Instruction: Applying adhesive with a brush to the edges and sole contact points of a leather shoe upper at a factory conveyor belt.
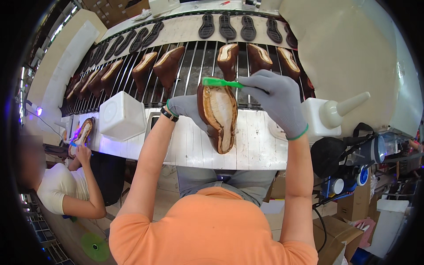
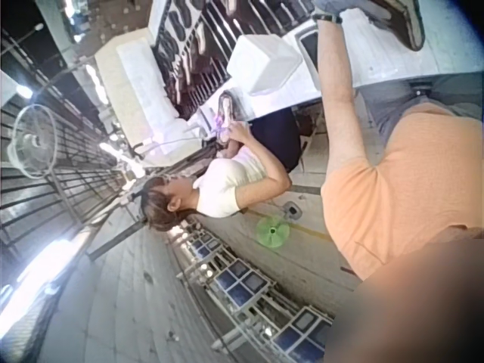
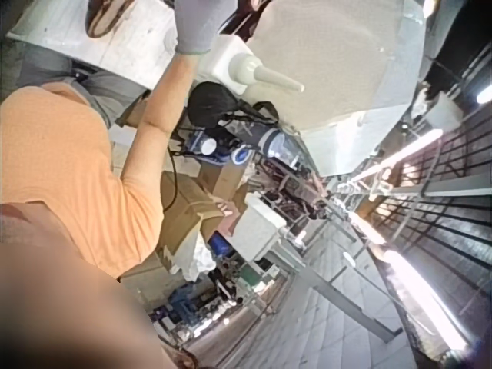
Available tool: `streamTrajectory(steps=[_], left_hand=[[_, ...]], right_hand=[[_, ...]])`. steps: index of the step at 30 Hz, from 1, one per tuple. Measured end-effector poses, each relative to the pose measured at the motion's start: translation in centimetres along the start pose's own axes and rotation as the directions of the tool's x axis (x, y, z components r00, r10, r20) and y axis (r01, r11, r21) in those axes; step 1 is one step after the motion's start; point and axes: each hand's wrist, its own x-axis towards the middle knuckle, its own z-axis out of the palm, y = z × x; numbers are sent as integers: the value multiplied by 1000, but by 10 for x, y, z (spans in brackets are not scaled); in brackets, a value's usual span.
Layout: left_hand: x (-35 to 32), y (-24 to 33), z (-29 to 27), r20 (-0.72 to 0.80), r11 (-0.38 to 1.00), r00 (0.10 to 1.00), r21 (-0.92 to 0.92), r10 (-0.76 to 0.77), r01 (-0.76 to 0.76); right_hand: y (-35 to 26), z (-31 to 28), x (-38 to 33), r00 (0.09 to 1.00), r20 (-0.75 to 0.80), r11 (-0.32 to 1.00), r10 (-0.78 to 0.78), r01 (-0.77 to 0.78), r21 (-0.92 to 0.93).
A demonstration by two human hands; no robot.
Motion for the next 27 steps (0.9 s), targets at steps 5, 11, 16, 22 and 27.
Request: streamTrajectory(steps=[5, 11, 16, 22, 27], left_hand=[[4, -10, -11, -35, 995, 996, 62, 83, -80], [-20, -30, -9, -349, 993, 932, 20, -103, 117], [-24, -64, 21, -626, 988, 780, -126, -10, -89], [-9, -82, 73, -759, 787, 600, -522, -253, -329], [-5, -99, 116, -547, 340, 807, -820, -224, -461]], right_hand=[[1, 1, 0, 954, 278, 961, -112, 175, -214], [43, -20, -74, 929, 61, 923, 366, -370, 104], [85, 4, -168, 740, -331, 584, 586, -668, -460], [110, 30, -181, 696, -331, 371, 637, -653, -660], [124, 30, -188, 749, -245, 448, 615, -588, -674]])
